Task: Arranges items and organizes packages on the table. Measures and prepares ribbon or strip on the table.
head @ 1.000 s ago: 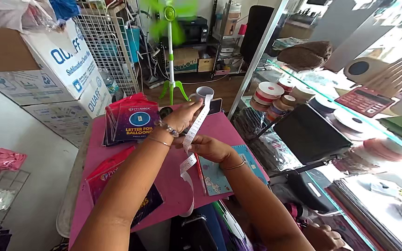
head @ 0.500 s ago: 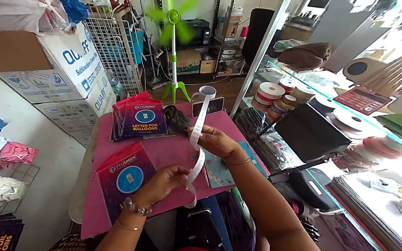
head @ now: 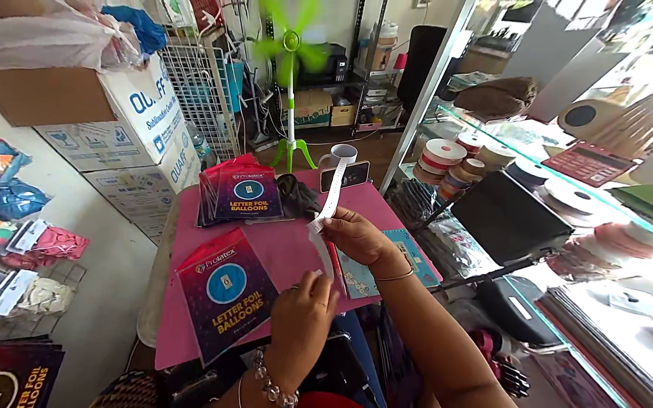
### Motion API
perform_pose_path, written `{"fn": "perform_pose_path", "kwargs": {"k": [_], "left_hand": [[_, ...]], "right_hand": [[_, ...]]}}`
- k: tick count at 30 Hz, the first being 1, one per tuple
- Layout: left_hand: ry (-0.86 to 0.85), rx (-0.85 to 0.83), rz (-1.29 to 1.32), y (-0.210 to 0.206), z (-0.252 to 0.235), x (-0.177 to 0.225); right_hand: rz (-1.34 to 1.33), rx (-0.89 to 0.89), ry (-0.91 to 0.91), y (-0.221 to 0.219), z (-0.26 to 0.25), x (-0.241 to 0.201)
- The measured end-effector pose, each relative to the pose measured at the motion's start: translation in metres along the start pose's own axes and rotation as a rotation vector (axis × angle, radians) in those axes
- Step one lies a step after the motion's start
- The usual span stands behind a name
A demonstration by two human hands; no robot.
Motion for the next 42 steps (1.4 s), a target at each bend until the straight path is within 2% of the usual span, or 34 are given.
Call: {"fn": "perform_pose_path", "kwargs": {"k": [2, 4, 7, 9, 12, 15, 17, 20, 23, 25, 27, 31, 34, 38, 40, 42], "left_hand": [[0.121, -0.236, 0.363, -0.003, 0.001, -0.003], [0.312, -0.432, 0.785, -0.004, -0.003, -0.014], [0.657, -0.484, 1.179, -0.007, -0.012, -0.031], [0.737, -0.431, 1.132, -0.013, -0.020, -0.042], [0.531, -0.373, 0.944, -0.024, -0.030, -0.061], [0.251, -0.433, 1.154, -0.033, -0.039, -0.066], [0.127, -0.449, 1.307, -0.043, -0.040, -0.067], [0.056, -0.479, 1.421, -0.050, -0.034, -0.065], [0.134, -0.491, 1.520, -0.042, -0.022, -0.061], [0.215, -0.487, 1.489, -0.029, -0.009, -0.064], [0.244, -0.489, 1.347, -0.013, 0.007, -0.070], [0.278, -0.511, 0.959, 0.021, 0.047, -0.076], [0.328, -0.591, 0.784, 0.037, 0.079, -0.084], [0.571, -0.758, 0.810, 0.037, 0.121, -0.092], [0.645, -0.722, 0.859, 0.030, 0.136, -0.093], [0.649, -0.726, 0.872, 0.024, 0.143, -0.093]], "right_hand": [[-0.029, -0.043, 0.001, 0.002, -0.001, -0.002], [-0.071, -0.081, -0.006, 0.004, -0.001, -0.003], [-0.154, -0.151, -0.008, 0.005, -0.001, -0.003], [-0.204, -0.180, -0.008, 0.003, -0.002, -0.003], [-0.262, -0.182, -0.010, 0.001, -0.003, -0.004], [-0.270, -0.199, 0.006, 0.001, -0.004, -0.008], [-0.274, -0.197, 0.013, 0.002, -0.004, -0.012], [-0.248, -0.174, 0.013, 0.005, -0.001, -0.021], [-0.199, -0.110, 0.020, 0.012, 0.003, -0.028], [-0.165, -0.050, 0.016, 0.019, 0.008, -0.032], [-0.099, 0.015, -0.013, 0.029, 0.012, -0.034], [0.090, 0.162, -0.176, 0.045, 0.021, -0.026], [0.190, 0.213, -0.306, 0.045, 0.026, -0.013], [0.336, 0.293, -0.432, 0.043, 0.025, 0.005], [0.427, 0.317, -0.471, 0.041, 0.023, 0.010], [0.510, 0.363, -0.479, 0.039, 0.021, 0.012]]}}
Point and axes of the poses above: each hand's wrist, its own z-axis away from the middle knuckle, its own y-axis out of the back of the hand, x = y × z, the point moved 2 cm from there along -z, towards the middle knuckle, and after that the axes turned 5 degrees about -z, right-handed, at the moved point
